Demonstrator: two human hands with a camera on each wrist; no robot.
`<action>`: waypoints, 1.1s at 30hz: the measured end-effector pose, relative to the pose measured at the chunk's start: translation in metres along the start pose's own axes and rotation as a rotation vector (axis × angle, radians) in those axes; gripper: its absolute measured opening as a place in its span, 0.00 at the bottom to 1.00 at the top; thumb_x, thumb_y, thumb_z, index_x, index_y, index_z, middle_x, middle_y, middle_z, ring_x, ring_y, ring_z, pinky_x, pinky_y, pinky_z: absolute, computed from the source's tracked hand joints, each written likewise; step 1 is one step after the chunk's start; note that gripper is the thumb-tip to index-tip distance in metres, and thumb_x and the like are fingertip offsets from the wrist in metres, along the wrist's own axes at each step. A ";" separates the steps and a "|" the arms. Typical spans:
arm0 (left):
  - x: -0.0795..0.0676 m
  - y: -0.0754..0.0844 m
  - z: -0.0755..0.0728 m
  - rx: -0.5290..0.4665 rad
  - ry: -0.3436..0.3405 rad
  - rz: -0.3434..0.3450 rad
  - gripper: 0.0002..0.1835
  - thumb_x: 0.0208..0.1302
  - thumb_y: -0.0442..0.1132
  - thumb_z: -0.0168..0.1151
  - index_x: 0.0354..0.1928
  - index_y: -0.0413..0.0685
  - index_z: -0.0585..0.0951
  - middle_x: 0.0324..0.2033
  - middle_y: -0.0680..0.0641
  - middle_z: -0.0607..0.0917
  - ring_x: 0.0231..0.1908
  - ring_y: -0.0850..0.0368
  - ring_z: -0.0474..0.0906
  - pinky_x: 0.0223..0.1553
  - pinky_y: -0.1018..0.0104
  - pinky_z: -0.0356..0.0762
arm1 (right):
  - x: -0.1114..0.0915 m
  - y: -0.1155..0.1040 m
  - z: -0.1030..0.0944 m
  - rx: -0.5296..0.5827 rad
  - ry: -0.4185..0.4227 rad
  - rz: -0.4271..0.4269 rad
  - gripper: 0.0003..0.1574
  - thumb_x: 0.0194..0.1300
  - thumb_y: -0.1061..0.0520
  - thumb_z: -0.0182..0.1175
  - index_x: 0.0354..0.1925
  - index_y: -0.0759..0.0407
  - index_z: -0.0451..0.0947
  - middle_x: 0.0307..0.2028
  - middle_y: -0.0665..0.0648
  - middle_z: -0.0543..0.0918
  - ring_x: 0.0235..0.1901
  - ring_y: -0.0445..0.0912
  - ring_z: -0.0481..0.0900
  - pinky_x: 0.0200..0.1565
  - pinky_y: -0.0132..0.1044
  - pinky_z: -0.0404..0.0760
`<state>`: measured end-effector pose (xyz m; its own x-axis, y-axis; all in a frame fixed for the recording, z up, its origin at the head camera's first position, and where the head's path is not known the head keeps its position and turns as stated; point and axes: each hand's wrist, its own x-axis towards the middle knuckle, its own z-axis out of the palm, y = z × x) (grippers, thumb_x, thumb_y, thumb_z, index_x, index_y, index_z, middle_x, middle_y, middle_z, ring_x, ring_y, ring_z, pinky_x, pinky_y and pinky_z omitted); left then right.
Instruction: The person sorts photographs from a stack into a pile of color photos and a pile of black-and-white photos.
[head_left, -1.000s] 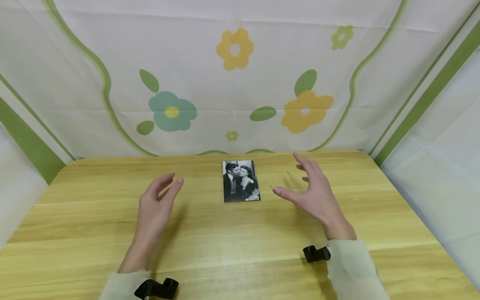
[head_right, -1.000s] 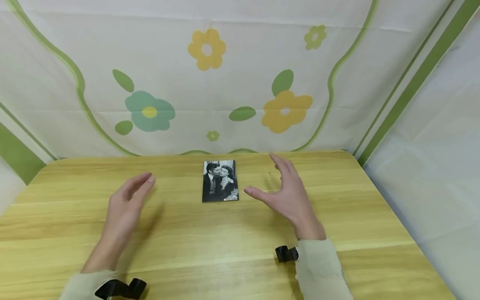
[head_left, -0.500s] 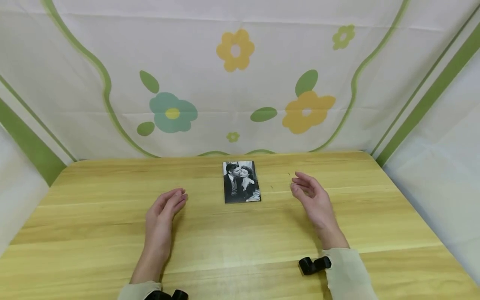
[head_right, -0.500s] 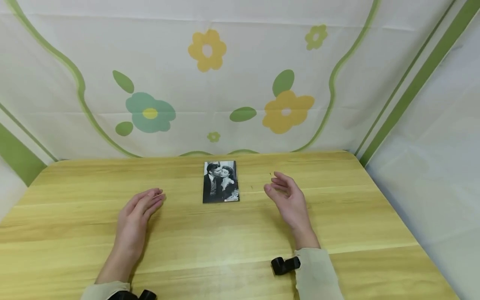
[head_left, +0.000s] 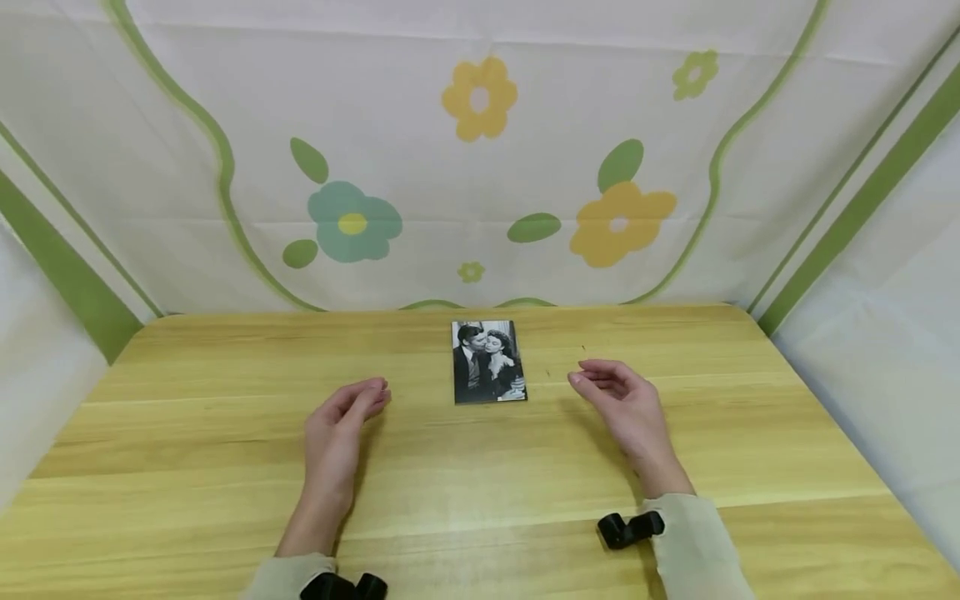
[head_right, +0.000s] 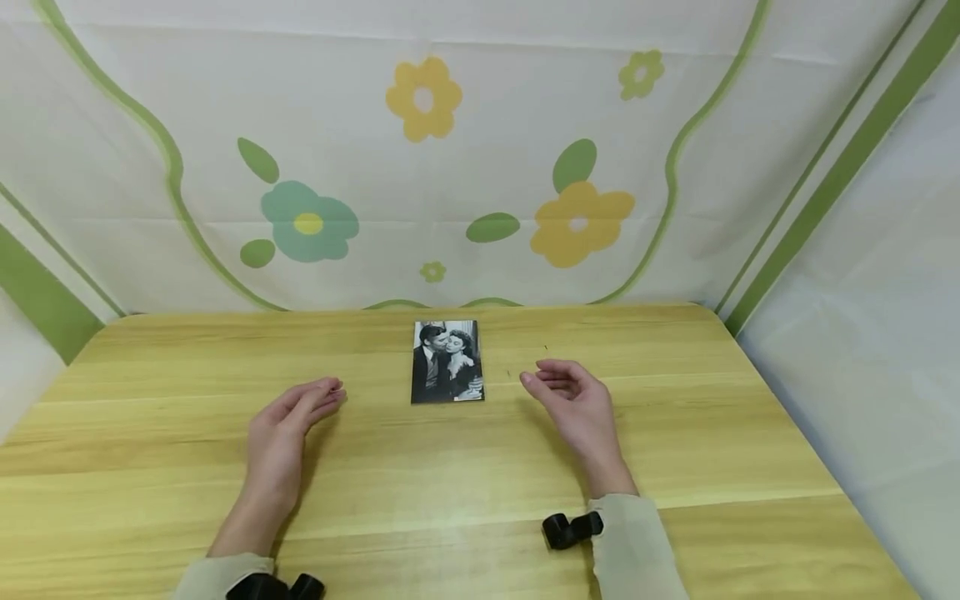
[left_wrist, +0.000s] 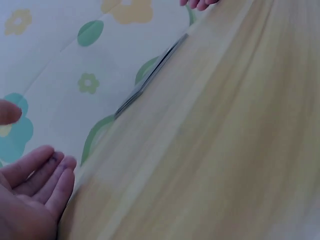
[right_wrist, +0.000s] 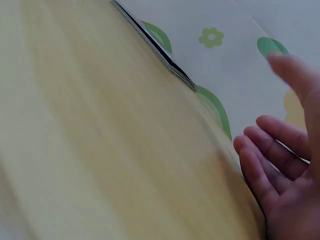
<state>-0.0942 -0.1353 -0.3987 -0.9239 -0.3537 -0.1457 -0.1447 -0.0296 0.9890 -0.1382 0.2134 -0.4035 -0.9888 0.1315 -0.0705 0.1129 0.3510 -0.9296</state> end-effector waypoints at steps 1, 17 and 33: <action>-0.001 0.000 0.004 0.030 0.039 -0.002 0.17 0.77 0.46 0.67 0.55 0.40 0.88 0.41 0.58 0.93 0.44 0.65 0.88 0.51 0.77 0.82 | 0.000 -0.001 0.004 -0.054 0.012 0.001 0.30 0.69 0.37 0.73 0.60 0.52 0.86 0.51 0.50 0.89 0.49 0.42 0.84 0.50 0.28 0.82; -0.009 -0.011 0.072 0.359 0.090 0.228 0.13 0.65 0.38 0.75 0.49 0.40 0.91 0.46 0.40 0.89 0.46 0.46 0.83 0.53 0.58 0.78 | -0.005 -0.008 0.052 -0.387 0.074 -0.181 0.24 0.64 0.42 0.77 0.54 0.49 0.90 0.48 0.52 0.91 0.49 0.51 0.81 0.62 0.50 0.67; -0.012 -0.018 0.081 0.649 0.023 0.346 0.19 0.63 0.40 0.76 0.55 0.46 0.91 0.51 0.40 0.84 0.55 0.38 0.75 0.64 0.39 0.64 | -0.011 -0.011 0.069 -0.569 0.051 -0.256 0.31 0.63 0.39 0.77 0.63 0.43 0.88 0.50 0.53 0.85 0.51 0.53 0.76 0.56 0.52 0.62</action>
<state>-0.1092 -0.0549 -0.4171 -0.9480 -0.2624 0.1802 -0.0333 0.6446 0.7638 -0.1357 0.1444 -0.4172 -0.9870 0.0172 0.1597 -0.0789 0.8141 -0.5753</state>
